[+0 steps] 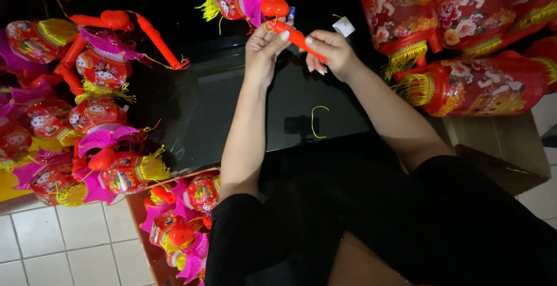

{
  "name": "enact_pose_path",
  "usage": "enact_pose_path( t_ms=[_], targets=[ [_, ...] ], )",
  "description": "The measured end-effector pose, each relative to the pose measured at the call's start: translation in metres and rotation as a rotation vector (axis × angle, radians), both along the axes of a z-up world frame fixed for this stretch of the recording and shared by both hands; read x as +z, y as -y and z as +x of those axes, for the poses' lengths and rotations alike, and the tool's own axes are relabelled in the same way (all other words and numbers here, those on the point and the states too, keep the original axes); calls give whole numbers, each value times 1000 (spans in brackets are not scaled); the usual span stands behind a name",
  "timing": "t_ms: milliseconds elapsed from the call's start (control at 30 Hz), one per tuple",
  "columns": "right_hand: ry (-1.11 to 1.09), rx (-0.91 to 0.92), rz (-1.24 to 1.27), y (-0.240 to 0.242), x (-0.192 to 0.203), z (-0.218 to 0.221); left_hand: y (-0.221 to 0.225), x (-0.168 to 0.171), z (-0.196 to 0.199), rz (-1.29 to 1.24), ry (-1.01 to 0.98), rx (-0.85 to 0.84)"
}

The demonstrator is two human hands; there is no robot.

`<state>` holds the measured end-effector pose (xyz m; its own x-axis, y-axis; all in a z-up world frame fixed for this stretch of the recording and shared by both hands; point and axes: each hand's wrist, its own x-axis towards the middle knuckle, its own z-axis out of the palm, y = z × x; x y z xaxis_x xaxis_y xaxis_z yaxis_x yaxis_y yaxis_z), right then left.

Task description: Assembling small decorative lanterns by applying glue to plastic handles and attaching them to the lantern bodies.

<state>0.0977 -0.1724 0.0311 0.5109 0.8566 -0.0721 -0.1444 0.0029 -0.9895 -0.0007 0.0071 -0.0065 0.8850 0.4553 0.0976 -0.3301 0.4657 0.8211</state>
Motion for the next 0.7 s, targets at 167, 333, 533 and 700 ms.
enact_pose_path(
  t_ms=[167,333,533,700],
  targets=[
    [-303,148,132,4,-3,8,6,8,-1,21,144,-43],
    [-218,88,84,1,2,3,9,4,1,85,70,57],
    [-175,39,109,-2,-19,6,10,19,-5,133,38,47],
    [-194,76,109,2,-4,6,10,17,-4,192,126,29]
  ],
)
